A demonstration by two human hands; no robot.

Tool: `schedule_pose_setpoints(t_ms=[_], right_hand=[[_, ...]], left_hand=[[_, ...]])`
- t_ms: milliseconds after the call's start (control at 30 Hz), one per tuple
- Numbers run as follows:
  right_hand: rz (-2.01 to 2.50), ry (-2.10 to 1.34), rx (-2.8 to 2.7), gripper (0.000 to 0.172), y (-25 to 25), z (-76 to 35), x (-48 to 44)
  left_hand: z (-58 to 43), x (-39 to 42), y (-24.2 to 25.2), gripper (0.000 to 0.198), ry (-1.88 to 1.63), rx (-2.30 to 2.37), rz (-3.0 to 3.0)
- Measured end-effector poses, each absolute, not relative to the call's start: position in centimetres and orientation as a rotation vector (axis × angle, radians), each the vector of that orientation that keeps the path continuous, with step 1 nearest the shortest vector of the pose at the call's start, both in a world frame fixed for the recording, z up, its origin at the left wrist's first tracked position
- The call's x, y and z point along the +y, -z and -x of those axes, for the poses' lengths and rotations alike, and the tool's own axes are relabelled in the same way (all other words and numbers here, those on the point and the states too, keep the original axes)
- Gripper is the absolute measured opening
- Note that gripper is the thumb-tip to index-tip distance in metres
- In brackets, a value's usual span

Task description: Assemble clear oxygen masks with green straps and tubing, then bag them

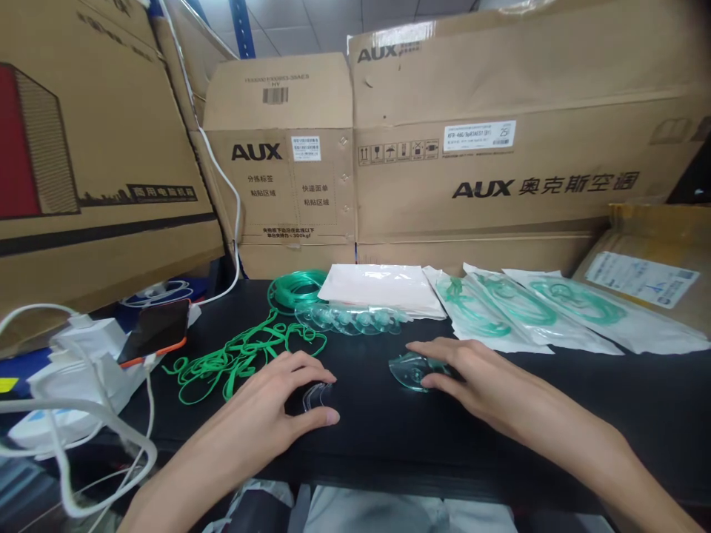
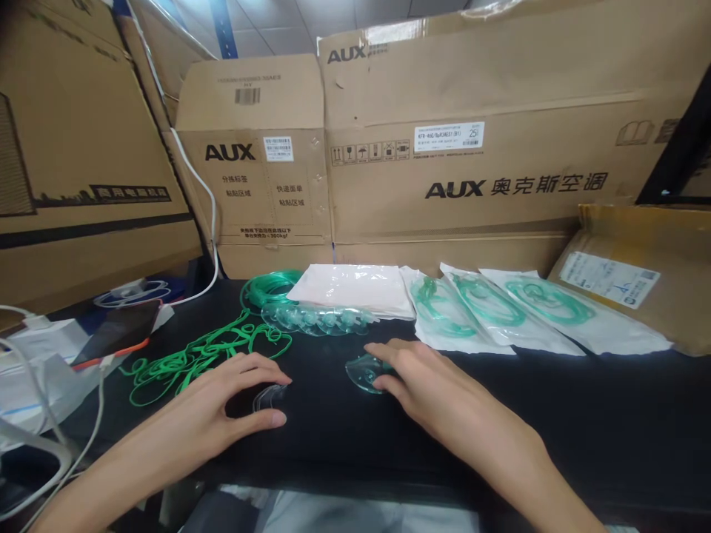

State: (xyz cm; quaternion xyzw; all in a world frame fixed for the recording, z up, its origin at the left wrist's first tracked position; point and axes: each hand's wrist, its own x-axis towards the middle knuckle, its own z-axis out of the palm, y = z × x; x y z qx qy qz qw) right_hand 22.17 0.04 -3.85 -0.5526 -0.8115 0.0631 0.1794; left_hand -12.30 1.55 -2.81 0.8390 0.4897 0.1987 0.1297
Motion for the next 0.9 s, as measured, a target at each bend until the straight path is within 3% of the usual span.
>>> schedule_pose_setpoints(t_ms=[233,367,900], right_hand=[[1.561,-0.327,-2.175,0.046,0.6,-21.5,-0.2],[1.526,-0.443,-2.095,0.046,-0.8,-21.2,-0.4],[1.315,-0.618,-2.105,0.044,-2.1,-20.7,-0.5]], left_hand=[[7.8,2.2,-1.6,0.040,-0.777,1.272,-2.641],[5.2,3.1,-3.2,0.037,-0.813,1.089,-2.772],[4.3,4.6,-1.9,0.030,-0.800,0.896,-2.764]])
